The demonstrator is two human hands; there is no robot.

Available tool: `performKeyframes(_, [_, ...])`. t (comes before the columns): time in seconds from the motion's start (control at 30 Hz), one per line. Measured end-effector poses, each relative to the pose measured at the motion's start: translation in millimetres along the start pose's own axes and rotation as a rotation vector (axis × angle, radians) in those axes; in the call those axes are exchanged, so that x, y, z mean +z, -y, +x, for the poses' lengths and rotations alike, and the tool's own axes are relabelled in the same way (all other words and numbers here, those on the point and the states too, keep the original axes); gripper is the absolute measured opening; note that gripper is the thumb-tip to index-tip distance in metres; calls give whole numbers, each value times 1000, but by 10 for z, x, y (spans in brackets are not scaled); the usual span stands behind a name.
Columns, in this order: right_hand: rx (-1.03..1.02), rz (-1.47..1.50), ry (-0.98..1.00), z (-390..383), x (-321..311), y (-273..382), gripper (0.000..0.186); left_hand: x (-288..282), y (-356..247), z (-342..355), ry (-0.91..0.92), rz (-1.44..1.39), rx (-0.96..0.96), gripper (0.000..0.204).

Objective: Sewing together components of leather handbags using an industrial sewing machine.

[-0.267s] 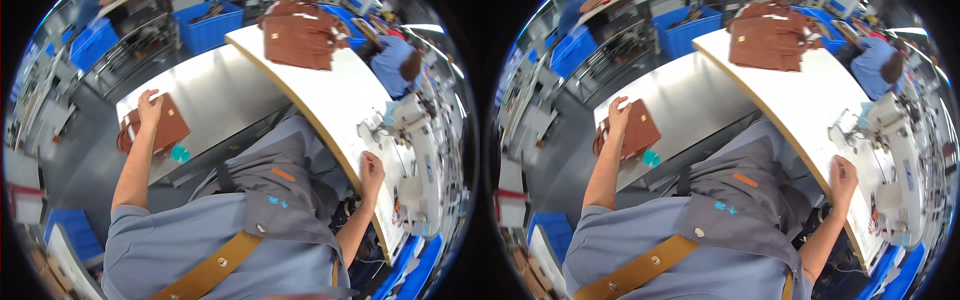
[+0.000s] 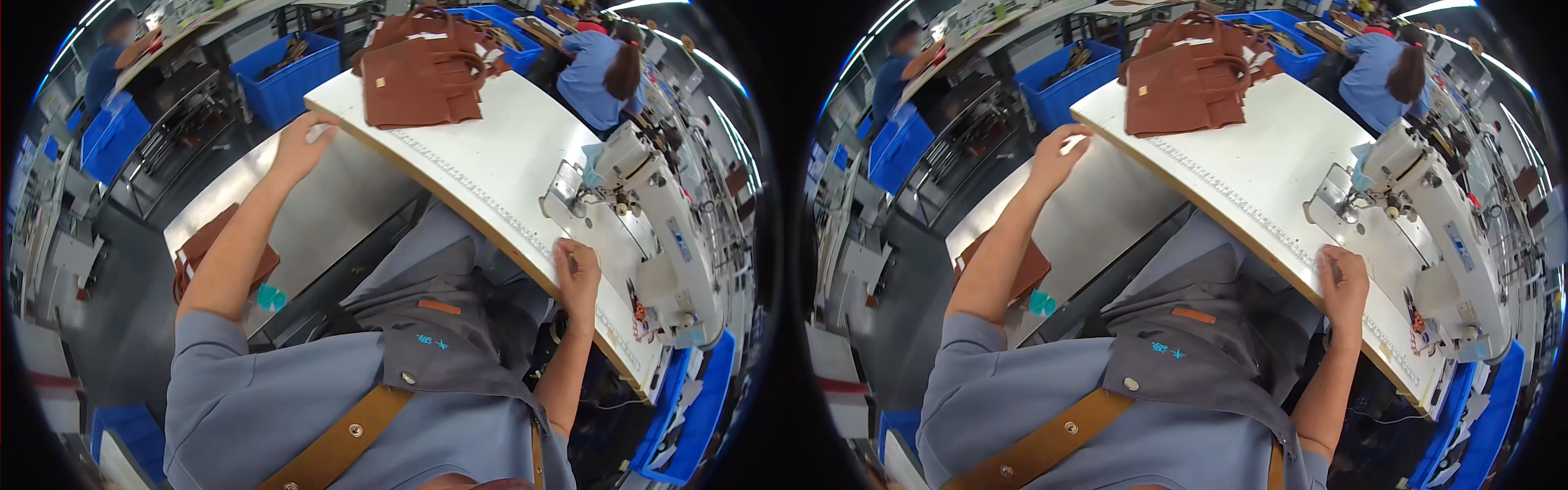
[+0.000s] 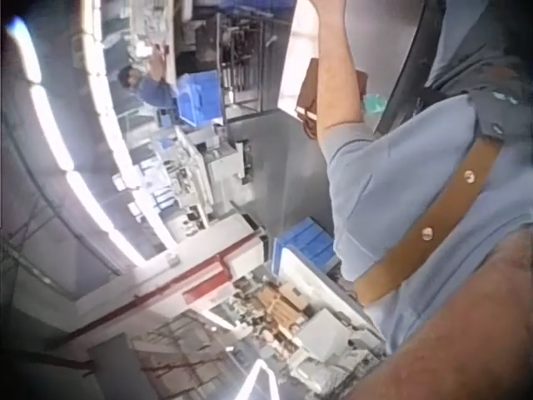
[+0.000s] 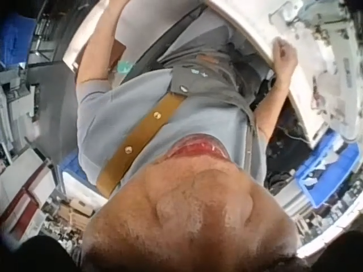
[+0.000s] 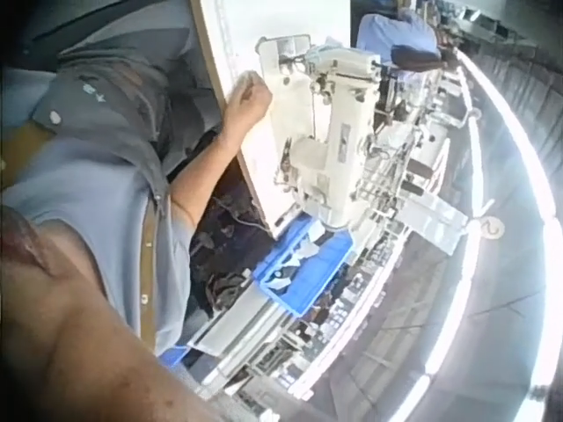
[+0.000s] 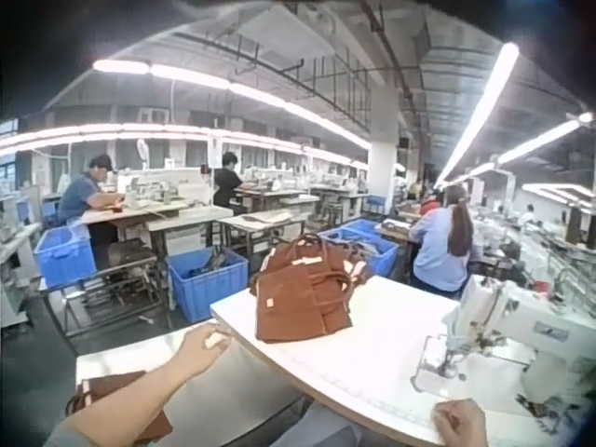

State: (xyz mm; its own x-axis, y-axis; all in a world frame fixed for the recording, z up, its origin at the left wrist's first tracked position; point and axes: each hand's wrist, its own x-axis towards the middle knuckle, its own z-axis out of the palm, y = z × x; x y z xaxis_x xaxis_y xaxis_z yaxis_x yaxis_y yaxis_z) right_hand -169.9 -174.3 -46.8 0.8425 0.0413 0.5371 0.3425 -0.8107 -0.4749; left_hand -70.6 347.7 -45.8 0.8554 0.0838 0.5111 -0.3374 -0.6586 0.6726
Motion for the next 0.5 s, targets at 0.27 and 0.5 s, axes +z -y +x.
performKeyframes(0.27, [5,57,63,120,23,85,15,1520,-629,1561,262,165,321,35])
performKeyframes(0.5, [-8,137,186,463,145,272,15,2185,-423,2056,144,232,688,44])
